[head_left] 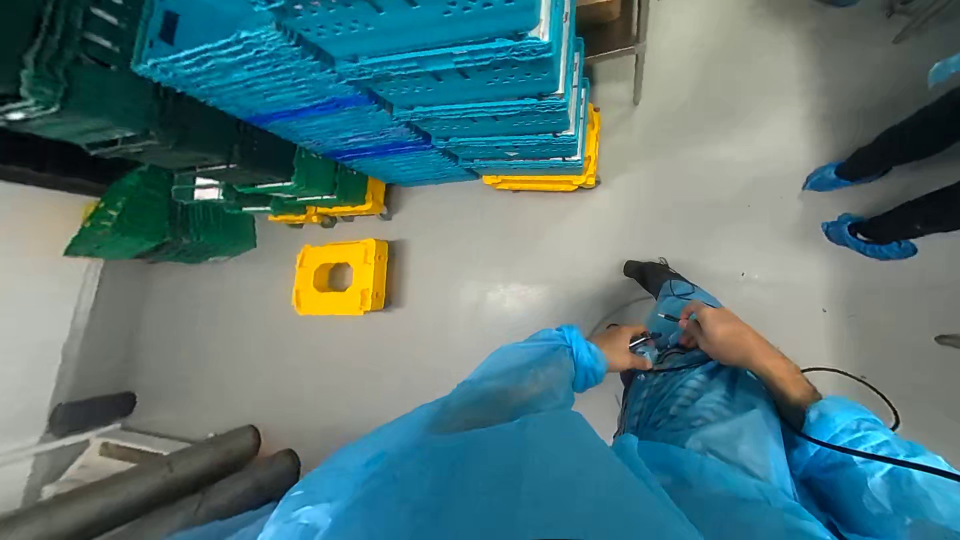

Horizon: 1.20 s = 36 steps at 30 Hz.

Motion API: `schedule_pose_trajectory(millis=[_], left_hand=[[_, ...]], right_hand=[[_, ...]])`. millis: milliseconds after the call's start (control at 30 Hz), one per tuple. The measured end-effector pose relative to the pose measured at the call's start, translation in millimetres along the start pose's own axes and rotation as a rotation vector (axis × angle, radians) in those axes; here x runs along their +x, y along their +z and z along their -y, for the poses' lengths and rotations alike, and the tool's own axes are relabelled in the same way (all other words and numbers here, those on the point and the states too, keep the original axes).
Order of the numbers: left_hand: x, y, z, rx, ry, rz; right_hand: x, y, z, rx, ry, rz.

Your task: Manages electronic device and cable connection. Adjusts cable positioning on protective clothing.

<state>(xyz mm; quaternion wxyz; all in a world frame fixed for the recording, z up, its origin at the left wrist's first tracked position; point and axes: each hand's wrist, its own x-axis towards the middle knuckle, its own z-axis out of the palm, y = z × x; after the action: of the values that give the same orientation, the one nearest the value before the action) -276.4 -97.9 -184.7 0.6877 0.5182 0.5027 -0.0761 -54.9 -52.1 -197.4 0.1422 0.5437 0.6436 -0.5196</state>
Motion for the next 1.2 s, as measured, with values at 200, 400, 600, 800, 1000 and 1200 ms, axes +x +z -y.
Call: schedule_pose_trajectory(millis=[200,400,600,800,1000,1200], left_hand=[[-24.4,13.2,34.2,-0.682,-0.257,0.1],[17.8,66.4,51.9,-0.17,-0.287,-0.105],[21.4,95.9,64.2,-0.212,-0.148,-0.51],[15.9,96.6,59.8,-0.362,0.042,-0.715],[39.3,80.6,53.5,-0.123,0.002,-0.497],[26.1,89.1,96.1,-0.456,-0.07,-0.274]], right_hand=[[-13.7,-3.7,30.7,-0.338,-0.011,0.089],[-1.5,20.9,-2.1,-0.199,-0.227,0.098],[-14.4,32.4,7.4,-0.439,-0.204,0.015],[-55.7,29.0,51.2,-0.493,-0.288,0.359],[-55.7,40.7,72.8,-0.609,-0.088,0.187],[-13.2,44.5,68.3,-0.722,0.04,0.213]])
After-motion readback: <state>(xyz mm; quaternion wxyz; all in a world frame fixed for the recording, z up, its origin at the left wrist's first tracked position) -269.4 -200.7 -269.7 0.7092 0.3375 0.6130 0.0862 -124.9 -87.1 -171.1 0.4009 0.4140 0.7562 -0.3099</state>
